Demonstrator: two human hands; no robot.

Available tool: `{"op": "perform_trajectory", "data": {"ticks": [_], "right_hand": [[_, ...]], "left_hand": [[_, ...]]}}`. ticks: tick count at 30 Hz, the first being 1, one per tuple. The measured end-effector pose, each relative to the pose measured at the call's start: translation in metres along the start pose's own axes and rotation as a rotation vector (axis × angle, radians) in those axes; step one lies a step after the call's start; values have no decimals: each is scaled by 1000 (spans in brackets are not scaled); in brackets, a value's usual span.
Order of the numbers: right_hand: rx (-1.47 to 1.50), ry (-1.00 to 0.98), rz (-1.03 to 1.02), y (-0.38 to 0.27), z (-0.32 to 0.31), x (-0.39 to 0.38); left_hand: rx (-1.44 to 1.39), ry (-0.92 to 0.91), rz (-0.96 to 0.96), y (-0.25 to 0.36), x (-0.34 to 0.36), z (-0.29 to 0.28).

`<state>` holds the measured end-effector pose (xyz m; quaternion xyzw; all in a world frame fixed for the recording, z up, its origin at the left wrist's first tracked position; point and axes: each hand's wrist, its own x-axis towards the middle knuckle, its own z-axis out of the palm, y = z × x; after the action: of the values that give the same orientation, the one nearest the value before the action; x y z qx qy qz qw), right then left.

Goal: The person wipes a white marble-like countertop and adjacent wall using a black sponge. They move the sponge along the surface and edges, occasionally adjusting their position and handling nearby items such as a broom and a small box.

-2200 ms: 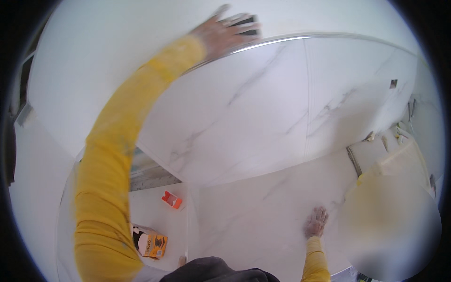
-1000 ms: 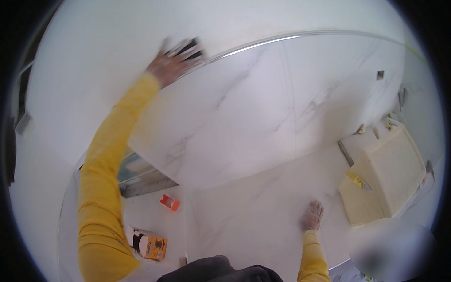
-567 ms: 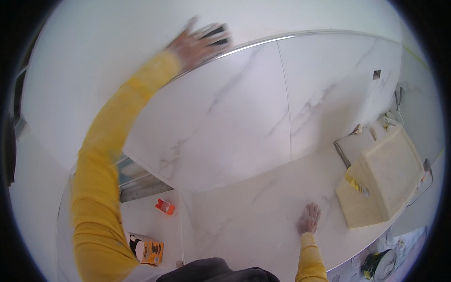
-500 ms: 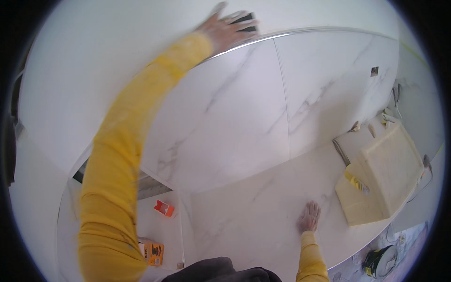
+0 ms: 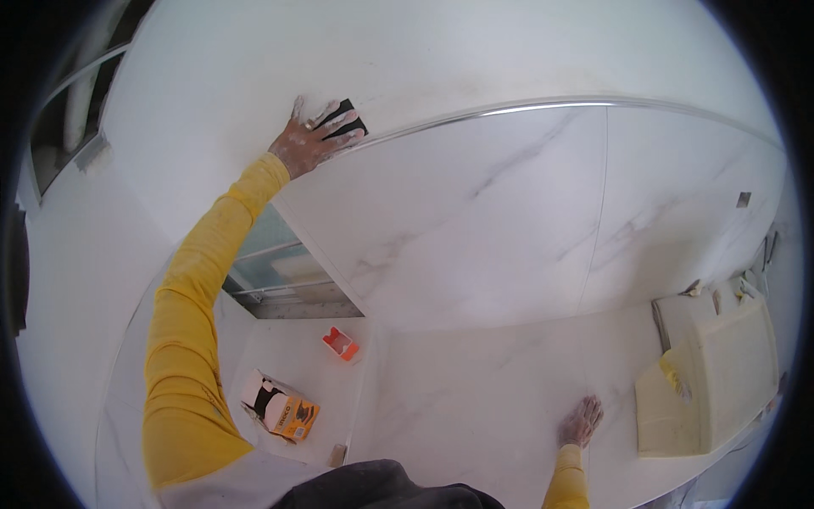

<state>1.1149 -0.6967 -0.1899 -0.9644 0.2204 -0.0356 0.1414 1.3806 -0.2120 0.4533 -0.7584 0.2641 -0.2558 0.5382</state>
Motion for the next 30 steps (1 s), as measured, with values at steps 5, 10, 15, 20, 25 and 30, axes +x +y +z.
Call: {"op": "perform_trajectory", "data": {"ticks": [5,10,15,20,25,30], "right_hand": [[32,7,-19,0,4,1],[92,7,-38,-8,-10,-6],[65,80,-46,-1,0,-2],[17,64,-24,9,-6,-3],[59,21,-54,-10,4,-1],[62,-21,-18,-19,-15,-1]], "left_hand": [[50,150,93,18,75,-53],[-12,385,137,75,244,-158],[-292,580,218,91,303,-195],[-80,333,77,54,176,-101],[-119,461,38,-24,-32,64],[14,434,78,3,24,38]]}}
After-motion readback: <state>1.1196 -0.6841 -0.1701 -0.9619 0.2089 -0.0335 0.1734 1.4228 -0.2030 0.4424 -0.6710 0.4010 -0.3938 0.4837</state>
